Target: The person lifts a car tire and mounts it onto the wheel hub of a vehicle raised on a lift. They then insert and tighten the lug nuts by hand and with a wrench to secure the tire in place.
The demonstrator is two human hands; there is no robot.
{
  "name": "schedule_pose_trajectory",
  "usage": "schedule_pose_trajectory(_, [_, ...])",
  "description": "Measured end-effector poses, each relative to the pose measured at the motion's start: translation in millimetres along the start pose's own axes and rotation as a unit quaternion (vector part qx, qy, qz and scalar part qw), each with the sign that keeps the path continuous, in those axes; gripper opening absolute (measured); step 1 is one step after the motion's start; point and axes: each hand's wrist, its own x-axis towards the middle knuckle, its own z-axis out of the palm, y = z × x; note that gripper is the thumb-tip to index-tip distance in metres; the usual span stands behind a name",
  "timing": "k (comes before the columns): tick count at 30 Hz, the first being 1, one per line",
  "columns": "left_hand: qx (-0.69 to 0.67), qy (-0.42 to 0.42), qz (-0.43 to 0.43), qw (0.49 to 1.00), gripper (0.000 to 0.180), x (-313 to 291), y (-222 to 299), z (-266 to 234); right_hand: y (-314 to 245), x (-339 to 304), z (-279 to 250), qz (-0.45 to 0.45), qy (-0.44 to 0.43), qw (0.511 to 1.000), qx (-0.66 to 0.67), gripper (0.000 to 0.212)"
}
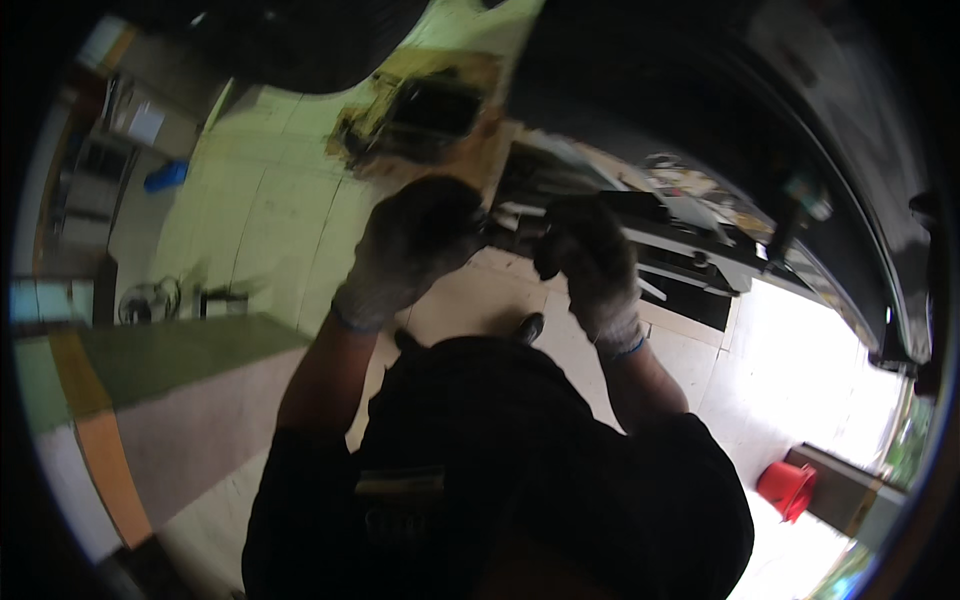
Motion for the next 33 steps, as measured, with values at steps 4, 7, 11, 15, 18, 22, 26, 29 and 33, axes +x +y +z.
schedule_pose_trajectory(4, [-0.055,0.028,0.011,0.998,0.033,-45,-35,-67,32,21,91,0.03,-0.036,0.999,-0.011,0.028])
schedule_pose_trajectory(7, [0.086,0.03,0.116,0.989,0.028,-72,-62,-115,50,34,153,0.067,-0.065,0.994,-0.047,0.027])
schedule_pose_trajectory(11, [0.135,0.017,0.142,0.981,0.032,-92,-97,-173,73,54,214,0.144,-0.084,0.986,-0.008,0.025])
schedule_pose_trajectory(15, [0.032,0.006,0.097,0.995,0.038,-90,-123,-206,95,73,246,0.128,-0.106,0.983,-0.076,0.041])
schedule_pose_trajectory(18, [-0.067,-0.007,0.08,0.995,0.033,-69,-153,-227,117,97,264,0.262,-0.065,0.943,0.195,0.044])
schedule_pose_trajectory(22, [0.027,-0.013,0.062,0.998,0.024,-40,-197,-256,149,153,290,0.328,0.012,0.882,0.338,0.04])
schedule_pose_trajectory(26, [0.061,0.014,-0.058,0.996,0.02,-16,-226,-292,171,230,310,0.2,-0.146,0.953,0.175,0.043])
schedule_pose_trajectory(29, [0.103,0.016,0.049,0.993,0.021,9,-250,-329,180,273,327,0.243,-0.166,0.916,0.272,0.046])
schedule_pose_trajectory(33, [0.018,-0.014,-0.057,0.998,0.02,32,-278,-353,185,303,342,0.243,-0.105,0.929,0.258,0.049])
